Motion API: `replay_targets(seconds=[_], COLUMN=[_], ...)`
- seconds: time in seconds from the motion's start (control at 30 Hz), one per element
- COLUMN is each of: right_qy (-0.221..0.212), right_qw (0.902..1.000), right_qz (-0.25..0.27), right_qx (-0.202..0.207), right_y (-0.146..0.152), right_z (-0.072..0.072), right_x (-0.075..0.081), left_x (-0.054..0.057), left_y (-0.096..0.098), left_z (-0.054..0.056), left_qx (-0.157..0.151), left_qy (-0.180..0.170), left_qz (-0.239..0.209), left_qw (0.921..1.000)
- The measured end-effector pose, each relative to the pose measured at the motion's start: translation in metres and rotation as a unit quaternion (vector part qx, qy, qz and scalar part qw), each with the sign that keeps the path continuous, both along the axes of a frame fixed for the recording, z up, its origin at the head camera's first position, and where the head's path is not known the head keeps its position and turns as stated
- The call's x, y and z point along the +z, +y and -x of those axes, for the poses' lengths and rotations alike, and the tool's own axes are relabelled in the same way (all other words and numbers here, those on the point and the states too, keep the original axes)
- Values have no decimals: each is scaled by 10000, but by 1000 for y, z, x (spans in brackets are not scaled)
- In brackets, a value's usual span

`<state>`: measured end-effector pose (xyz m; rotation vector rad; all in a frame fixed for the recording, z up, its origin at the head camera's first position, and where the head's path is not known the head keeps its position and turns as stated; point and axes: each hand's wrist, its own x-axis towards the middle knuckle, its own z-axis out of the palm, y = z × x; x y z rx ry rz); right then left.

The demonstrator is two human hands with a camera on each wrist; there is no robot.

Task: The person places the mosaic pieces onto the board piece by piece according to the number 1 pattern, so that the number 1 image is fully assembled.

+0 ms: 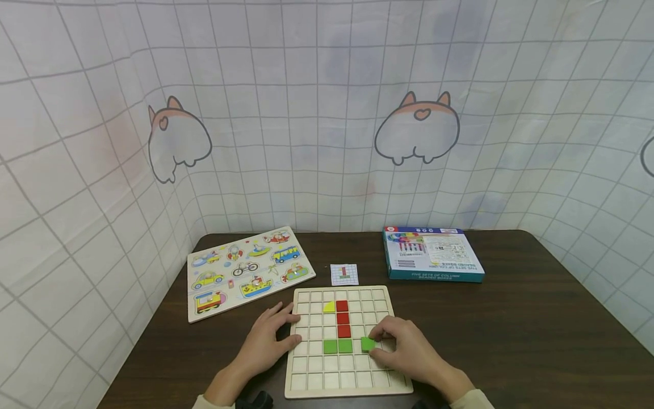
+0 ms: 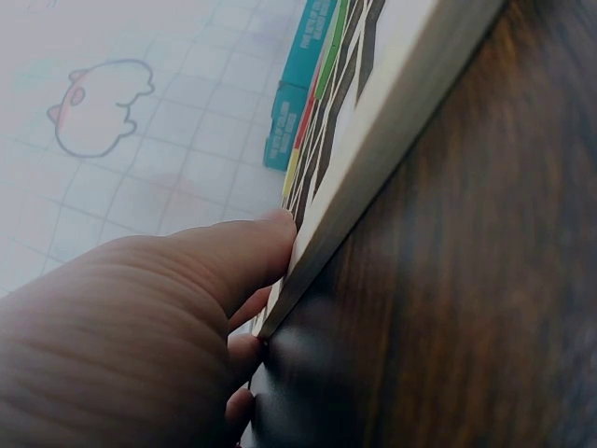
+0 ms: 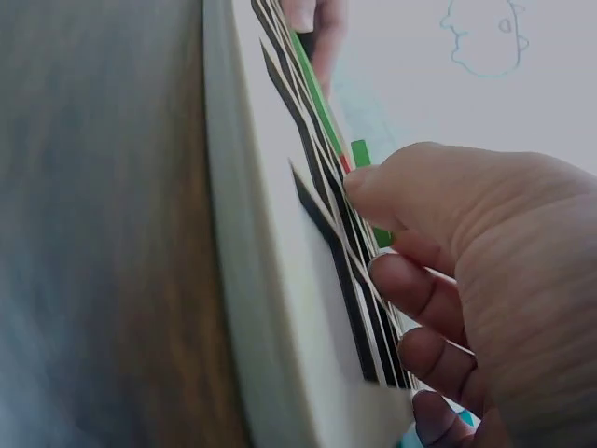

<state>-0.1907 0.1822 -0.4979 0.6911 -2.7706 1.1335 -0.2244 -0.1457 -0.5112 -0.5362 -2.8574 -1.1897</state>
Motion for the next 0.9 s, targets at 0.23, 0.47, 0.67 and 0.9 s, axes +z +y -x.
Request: replay_targets(seconds=[0.23, 0.47, 0.67, 0.9], right_qy=[270, 424, 520, 401], right_qw=[9994, 9989, 9984, 9989], right_qz=[3, -177, -204, -221], right_qx=[194, 106, 120, -51], right_y=[-5, -6, -7, -11], right_z=[-1, 0, 0, -2], right_x=[0, -2, -3, -1], left_x=[0, 1, 1, 0], left_y=[0, 0, 0, 0], left_z=[0, 0, 0, 0], left_qx=[-9, -13, -21, -31], left_qy=[-21, -29, 42, 49], left_qz=[23, -17, 35, 47], left_qw=[10000, 10000, 10000, 10000])
